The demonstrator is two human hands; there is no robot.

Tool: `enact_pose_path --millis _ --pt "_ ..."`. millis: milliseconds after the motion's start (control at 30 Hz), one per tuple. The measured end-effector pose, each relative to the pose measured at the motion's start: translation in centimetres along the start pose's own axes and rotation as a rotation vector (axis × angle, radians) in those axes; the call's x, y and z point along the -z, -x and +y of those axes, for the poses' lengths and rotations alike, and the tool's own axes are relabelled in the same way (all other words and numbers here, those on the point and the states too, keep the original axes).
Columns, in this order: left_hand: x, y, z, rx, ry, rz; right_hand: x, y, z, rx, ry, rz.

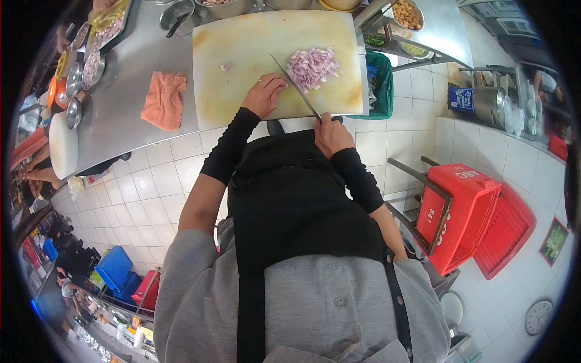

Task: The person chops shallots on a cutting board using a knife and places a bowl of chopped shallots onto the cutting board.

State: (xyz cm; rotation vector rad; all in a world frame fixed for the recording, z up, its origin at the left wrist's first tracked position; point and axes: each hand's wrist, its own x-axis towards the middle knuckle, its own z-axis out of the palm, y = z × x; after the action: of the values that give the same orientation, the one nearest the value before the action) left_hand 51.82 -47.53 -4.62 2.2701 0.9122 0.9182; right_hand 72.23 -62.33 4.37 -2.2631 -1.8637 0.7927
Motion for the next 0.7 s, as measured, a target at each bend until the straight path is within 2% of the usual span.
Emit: enact_pose_path --millis 267,367,467,567,700 --pt "-0.5 -0.1 -0.6 -0.017 -0.007 0.002 -1.4 -1.0 0.4 0.130 -0.026 0.025" --pt "-0.5 0.2 -1.0 -0.013 -0.021 -0.005 0.8 -0.3 -0.9 0.019 0.000 -0.049" --pt "-0.6 0.2 -1.0 -0.010 -0.017 -0.003 -0.7 -0.4 -0.6 -0.008 0.004 -0.062" --pt "-0.5 0.0 -1.4 -0.041 -0.019 -0.013 -1.0 -1.0 -0.5 0.077 -0.016 -0.016" --pt "-0.1 0.3 -1.8 -0.072 -0.063 -0.039 -0.2 -0.4 -1.0 0.031 -0.042 -0.011"
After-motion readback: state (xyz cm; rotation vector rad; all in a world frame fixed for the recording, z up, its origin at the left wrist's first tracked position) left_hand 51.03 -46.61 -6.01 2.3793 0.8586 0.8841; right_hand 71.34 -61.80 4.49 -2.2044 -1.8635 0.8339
